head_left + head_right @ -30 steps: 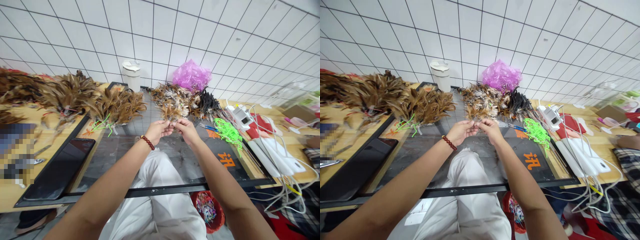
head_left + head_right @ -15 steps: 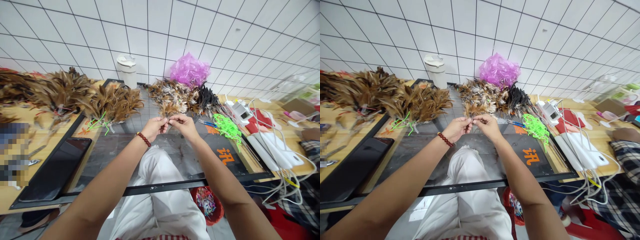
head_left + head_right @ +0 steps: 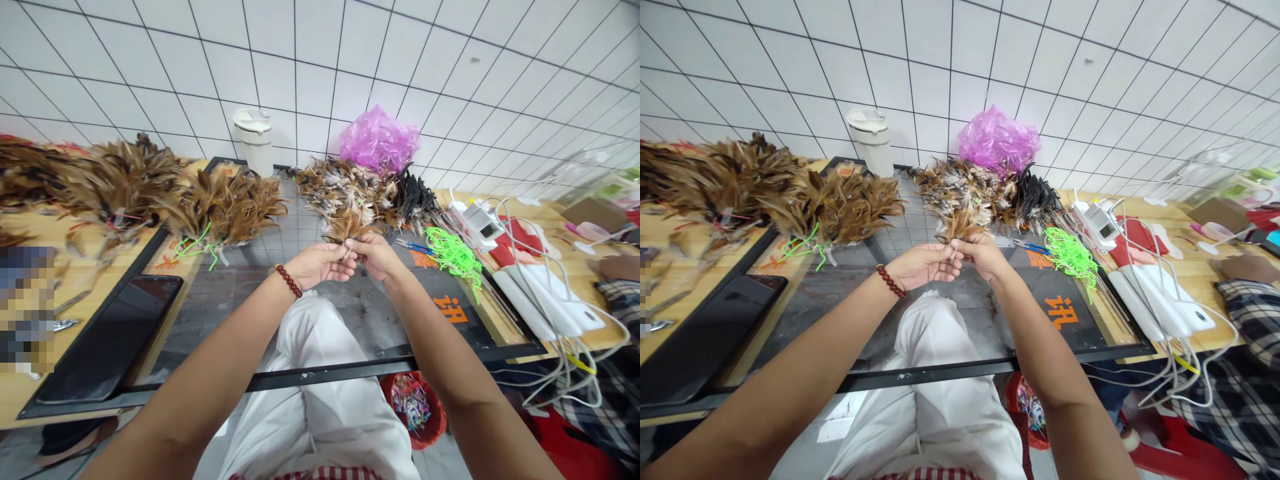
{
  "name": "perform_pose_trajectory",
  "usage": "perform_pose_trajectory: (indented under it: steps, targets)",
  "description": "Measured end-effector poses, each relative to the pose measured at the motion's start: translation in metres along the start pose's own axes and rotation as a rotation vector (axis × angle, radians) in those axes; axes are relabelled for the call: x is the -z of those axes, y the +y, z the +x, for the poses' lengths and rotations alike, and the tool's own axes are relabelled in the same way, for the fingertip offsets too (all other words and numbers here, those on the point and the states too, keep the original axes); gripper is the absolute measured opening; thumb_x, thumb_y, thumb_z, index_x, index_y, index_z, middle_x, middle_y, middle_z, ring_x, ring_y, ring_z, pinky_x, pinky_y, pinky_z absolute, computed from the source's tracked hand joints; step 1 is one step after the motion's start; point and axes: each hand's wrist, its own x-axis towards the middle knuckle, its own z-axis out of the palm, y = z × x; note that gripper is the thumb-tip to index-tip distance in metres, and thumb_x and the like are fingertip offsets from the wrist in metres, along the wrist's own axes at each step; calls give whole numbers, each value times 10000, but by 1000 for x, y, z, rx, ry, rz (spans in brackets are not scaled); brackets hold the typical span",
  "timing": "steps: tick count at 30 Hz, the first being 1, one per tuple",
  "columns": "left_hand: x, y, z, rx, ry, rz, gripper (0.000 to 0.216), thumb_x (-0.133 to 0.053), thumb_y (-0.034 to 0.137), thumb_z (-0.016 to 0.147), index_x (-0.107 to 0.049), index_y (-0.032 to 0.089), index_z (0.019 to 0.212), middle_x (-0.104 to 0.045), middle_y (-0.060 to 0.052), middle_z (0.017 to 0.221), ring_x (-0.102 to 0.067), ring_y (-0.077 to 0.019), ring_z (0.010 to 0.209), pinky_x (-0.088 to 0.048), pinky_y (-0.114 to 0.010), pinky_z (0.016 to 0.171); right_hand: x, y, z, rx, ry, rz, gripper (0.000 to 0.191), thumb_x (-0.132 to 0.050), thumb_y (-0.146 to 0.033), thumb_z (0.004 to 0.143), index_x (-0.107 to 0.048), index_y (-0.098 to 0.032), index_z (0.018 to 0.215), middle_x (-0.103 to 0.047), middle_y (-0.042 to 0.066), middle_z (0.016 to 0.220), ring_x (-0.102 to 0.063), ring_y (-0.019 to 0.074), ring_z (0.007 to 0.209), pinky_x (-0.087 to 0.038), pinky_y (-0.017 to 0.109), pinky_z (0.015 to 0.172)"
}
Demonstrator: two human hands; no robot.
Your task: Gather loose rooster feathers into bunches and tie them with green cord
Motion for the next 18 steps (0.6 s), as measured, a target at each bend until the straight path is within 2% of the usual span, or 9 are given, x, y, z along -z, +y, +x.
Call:
perform_pose_trajectory:
  steps: [3,6,8,10,13,18]
  targets:
    - [-2,-2,1,-11,6,31,226,-652,291,812,-669,77,884,-705,-130,836,-683,-165,716,-557,-290,674,-1,3,1,27,69,-55,399,-840,-420,522,-536,-162,517,-533,-31,481,-439,76,443,-296,224,444]
    - [-4,-4,4,-47,146,77,140,-658,209,801,-657,69,792,-675,-83,679,-637,-117,561,-517,-224,555,-2,4,3,86,76,-126,377,-803,-430,577,-537,-168,527,-493,-47,468,-383,63,428,-270,224,438]
    - [-4,-3,6,-101,242,46,125,-625,173,820,-637,73,745,-641,-54,614,-606,-98,508,-488,-202,509,1,3,5,172,168,-162,314,-753,-431,637,-580,-172,601,-491,-55,497,-366,62,443,-276,223,453]
    - [-1,-2,8,-187,322,-33,123,-596,161,838,-624,81,749,-641,-49,633,-613,-96,536,-488,-199,522,8,0,6,283,326,-250,242,-711,-398,677,-630,-172,706,-540,-44,570,-408,73,495,-324,224,500]
    - [6,1,9,-321,450,-141,110,-576,161,853,-613,91,776,-641,-38,666,-613,-84,574,-486,-189,549,19,0,7,340,448,-528,173,-664,-322,709,-665,-163,777,-611,-7,666,-482,104,575,-386,246,581]
    - [12,3,12,-388,554,-253,119,-545,164,872,-597,107,781,-573,10,588,-537,-51,492,-440,-163,507,15,12,2,372,389,-1112,110,-604,-263,756,-688,-199,789,-661,50,822,-570,179,737,-424,295,670]
